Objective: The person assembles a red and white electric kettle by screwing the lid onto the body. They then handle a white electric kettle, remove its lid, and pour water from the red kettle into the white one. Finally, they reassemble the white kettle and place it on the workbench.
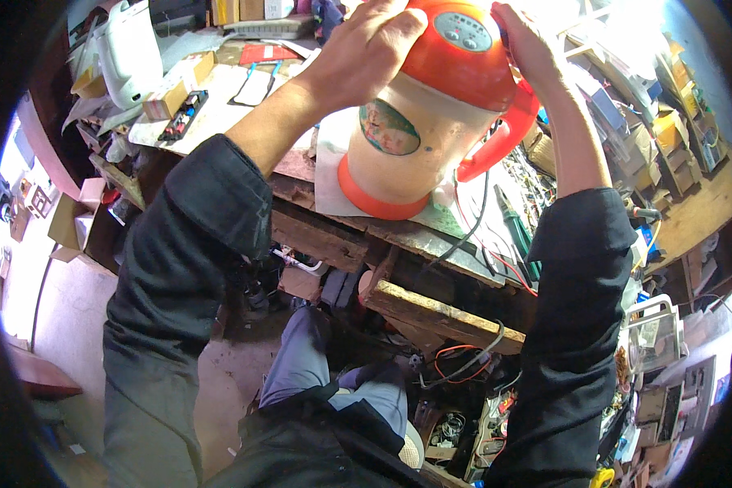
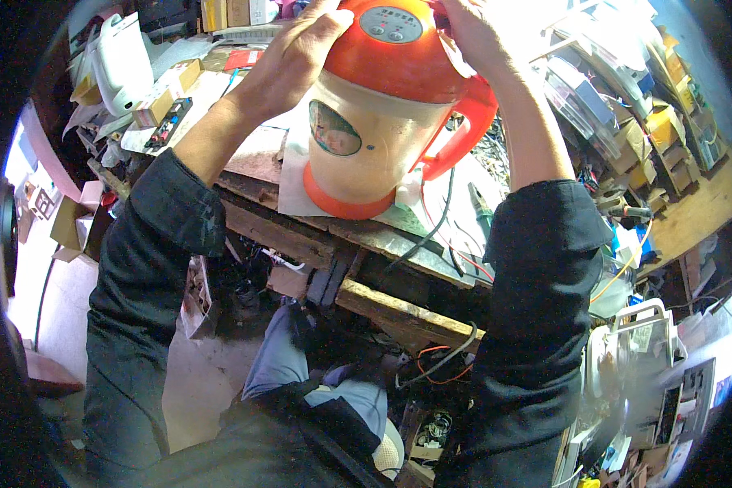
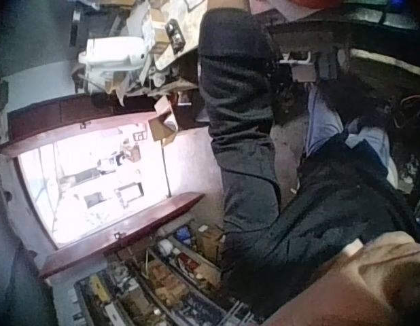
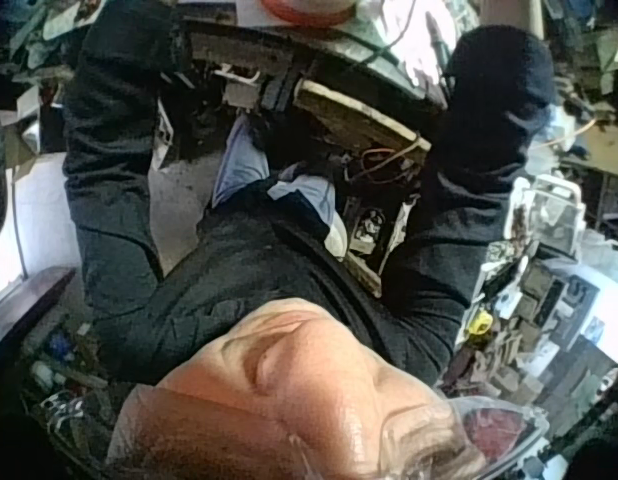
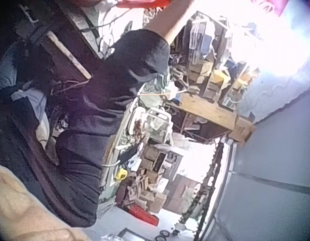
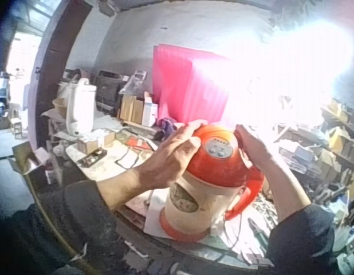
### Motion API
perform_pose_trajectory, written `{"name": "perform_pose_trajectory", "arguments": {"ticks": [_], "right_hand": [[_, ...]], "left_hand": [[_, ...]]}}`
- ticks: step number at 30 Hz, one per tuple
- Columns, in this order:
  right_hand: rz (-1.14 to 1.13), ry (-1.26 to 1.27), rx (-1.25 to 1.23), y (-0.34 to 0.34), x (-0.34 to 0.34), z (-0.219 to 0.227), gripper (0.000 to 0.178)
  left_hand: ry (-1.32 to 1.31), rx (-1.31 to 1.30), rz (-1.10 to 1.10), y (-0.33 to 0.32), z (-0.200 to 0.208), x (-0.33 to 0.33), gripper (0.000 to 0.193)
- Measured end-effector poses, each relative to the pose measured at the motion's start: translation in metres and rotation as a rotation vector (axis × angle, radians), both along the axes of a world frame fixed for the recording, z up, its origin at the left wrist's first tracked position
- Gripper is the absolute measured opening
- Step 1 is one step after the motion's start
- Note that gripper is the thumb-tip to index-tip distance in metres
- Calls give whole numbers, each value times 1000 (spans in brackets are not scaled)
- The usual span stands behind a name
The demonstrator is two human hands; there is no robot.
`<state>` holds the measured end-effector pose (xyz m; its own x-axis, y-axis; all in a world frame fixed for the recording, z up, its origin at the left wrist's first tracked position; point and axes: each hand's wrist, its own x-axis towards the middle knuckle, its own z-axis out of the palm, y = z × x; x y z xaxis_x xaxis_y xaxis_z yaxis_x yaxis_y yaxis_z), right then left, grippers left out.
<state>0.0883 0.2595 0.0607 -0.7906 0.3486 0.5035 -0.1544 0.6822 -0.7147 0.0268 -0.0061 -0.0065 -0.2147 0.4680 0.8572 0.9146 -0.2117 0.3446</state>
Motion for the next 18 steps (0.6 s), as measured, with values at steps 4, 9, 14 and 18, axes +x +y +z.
{"name": "perform_pose_trajectory", "arguments": {"ticks": [4, 9, 14, 18], "right_hand": [[-8, -17, 5, 4, 2, 2, 39], [-45, 2, -12, -3, 3, 0, 40], [-49, 9, 40, -1, 5, 1, 42], [-27, -18, 41, -3, 6, 3, 43]], "left_hand": [[-90, -10, -4, -2, 4, 10, 68], [-59, 8, -27, -2, 1, 3, 68], [-92, 3, -27, -1, 3, 8, 67], [-26, 10, 4, 7, -3, -9, 68]]}}
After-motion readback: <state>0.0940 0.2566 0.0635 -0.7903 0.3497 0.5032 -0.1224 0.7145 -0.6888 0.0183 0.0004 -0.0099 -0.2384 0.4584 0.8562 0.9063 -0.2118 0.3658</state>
